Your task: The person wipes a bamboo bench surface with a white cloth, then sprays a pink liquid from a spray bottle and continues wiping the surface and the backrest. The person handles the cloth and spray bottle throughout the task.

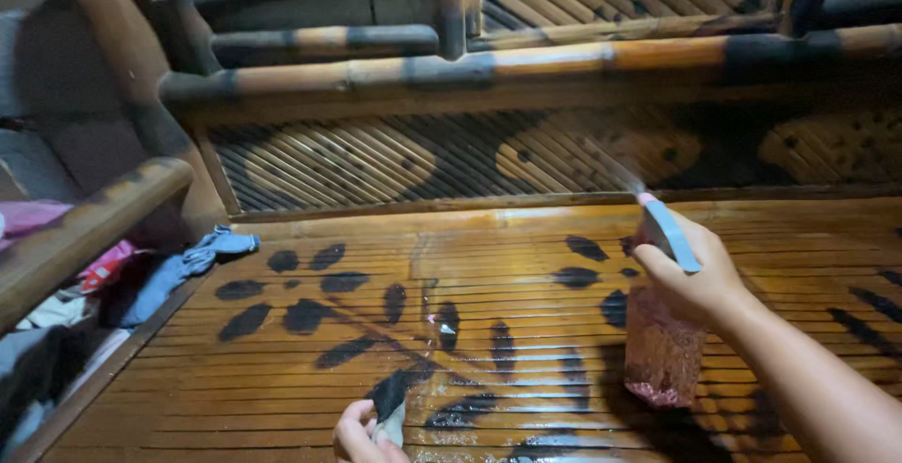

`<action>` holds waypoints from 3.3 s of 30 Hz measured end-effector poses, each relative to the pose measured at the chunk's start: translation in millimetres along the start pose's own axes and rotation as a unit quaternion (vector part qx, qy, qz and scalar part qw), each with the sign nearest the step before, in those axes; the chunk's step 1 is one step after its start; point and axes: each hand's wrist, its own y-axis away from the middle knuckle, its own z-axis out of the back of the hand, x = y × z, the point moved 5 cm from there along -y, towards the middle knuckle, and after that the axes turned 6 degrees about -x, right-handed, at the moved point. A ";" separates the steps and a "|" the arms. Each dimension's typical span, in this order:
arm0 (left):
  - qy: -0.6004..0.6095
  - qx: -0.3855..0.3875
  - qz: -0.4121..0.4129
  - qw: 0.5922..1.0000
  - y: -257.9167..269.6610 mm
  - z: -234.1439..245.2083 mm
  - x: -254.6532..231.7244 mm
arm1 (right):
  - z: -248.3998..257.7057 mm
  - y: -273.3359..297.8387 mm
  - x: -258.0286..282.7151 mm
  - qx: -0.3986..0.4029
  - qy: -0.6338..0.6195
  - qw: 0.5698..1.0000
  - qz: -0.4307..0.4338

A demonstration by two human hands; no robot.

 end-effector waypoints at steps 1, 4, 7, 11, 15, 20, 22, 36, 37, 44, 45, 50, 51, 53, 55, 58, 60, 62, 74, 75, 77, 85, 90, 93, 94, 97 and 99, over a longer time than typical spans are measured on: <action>0.006 -0.011 0.005 1.000 -0.1 -1.7 6.6 | 3.3 -0.1 -5.8 -0.020 -0.015 1.000 -0.008; 0.013 -0.039 -0.005 0.999 -7.0 -5.7 19.2 | 18.6 -0.6 -23.9 -0.071 -0.065 0.995 -0.005; 0.013 -0.040 0.015 0.999 -8.1 -8.4 26.3 | 32.9 3.1 -36.1 -0.100 -0.077 0.992 0.030; 0.017 -0.066 -0.004 0.998 -7.2 -9.3 26.9 | 42.2 9.7 -47.1 -0.132 -0.002 0.991 -0.035; 0.045 -0.055 0.028 0.997 -5.9 -10.3 29.7 | 43.1 8.7 -32.0 -0.093 -0.049 0.994 0.021; 0.022 -0.032 0.094 0.995 -6.7 1.9 1.0 | 23.0 13.8 8.9 0.018 -0.139 0.985 0.101; 0.003 -0.017 0.094 0.995 -13.2 8.6 -15.8 | 11.7 16.2 25.3 0.038 -0.112 0.990 0.078; -0.060 0.059 0.087 0.993 -34.0 35.0 -77.8 | -76.9 24.8 130.2 0.204 -0.137 0.966 0.080; -0.055 0.052 0.080 0.994 -34.9 36.5 -81.7 | -79.4 26.3 137.2 0.210 -0.144 0.961 0.110; -0.066 0.038 0.085 0.993 -36.2 40.1 -95.4 | -95.9 34.7 167.0 0.236 -0.197 0.936 0.173; -0.065 0.043 0.090 0.993 -36.7 39.9 -96.3 | -96.7 35.5 171.2 0.235 -0.216 0.931 0.179; -0.075 0.059 0.099 0.990 -37.4 43.1 -101.6 | -108.5 39.3 182.1 0.263 -0.176 0.934 0.166; -0.076 0.062 0.104 0.990 -37.9 42.9 -101.7 | -110.5 40.5 183.7 0.268 -0.173 0.933 0.167; -0.077 0.070 0.113 0.988 -38.7 41.7 -101.1 | -110.8 39.9 185.4 0.256 -0.182 0.935 0.162; -0.094 0.091 0.138 0.982 -37.9 40.8 -98.1 | -109.9 39.1 188.5 0.243 -0.198 0.934 0.171; -0.091 0.095 0.131 0.983 -39.2 40.2 -98.6 | -108.2 38.7 194.1 0.236 -0.214 0.930 0.182; -0.096 0.103 0.137 0.980 -39.7 40.5 -97.8 | -106.8 39.5 194.3 0.246 -0.201 0.935 0.162; -0.117 0.126 0.168 0.971 -37.1 39.2 -94.4 | -104.0 40.9 194.1 0.245 -0.201 0.935 0.157; -0.058 0.083 0.106 0.989 -34.5 33.1 -76.3 | -96.4 27.5 143.7 0.158 -0.208 0.959 0.110; -0.057 0.080 0.100 0.990 -33.5 33.0 -75.4 | -92.9 26.8 137.4 0.148 -0.201 0.963 0.100; -0.055 0.076 0.087 0.992 -31.8 32.5 -73.4 | -82.7 24.4 124.7 0.123 -0.169 0.974 0.082; -0.031 0.030 0.099 0.994 -13.0 7.0 -10.3 | -31.3 19.3 75.2 0.068 -0.109 0.991 0.026; 0.000 0.033 0.059 0.998 -12.4 -3.5 13.8 | -1.2 22.2 35.3 0.042 -0.080 0.995 -0.051; -0.004 0.072 0.070 0.995 -16.6 -2.8 -5.1 | 15.9 18.4 19.9 -0.022 -0.096 0.995 -0.006; 0.015 0.096 0.098 0.990 -20.5 -3.1 -15.8 | 19.8 18.5 9.7 -0.024 -0.076 0.996 -0.041; -0.011 0.147 0.140 0.979 -36.6 -2.9 -71.4 | 28.8 19.5 -13.7 -0.033 -0.043 0.993 -0.109; -0.022 0.176 0.148 0.973 -45.5 -9.6 -119.2 | 34.6 21.5 -23.8 -0.044 -0.050 0.992 -0.107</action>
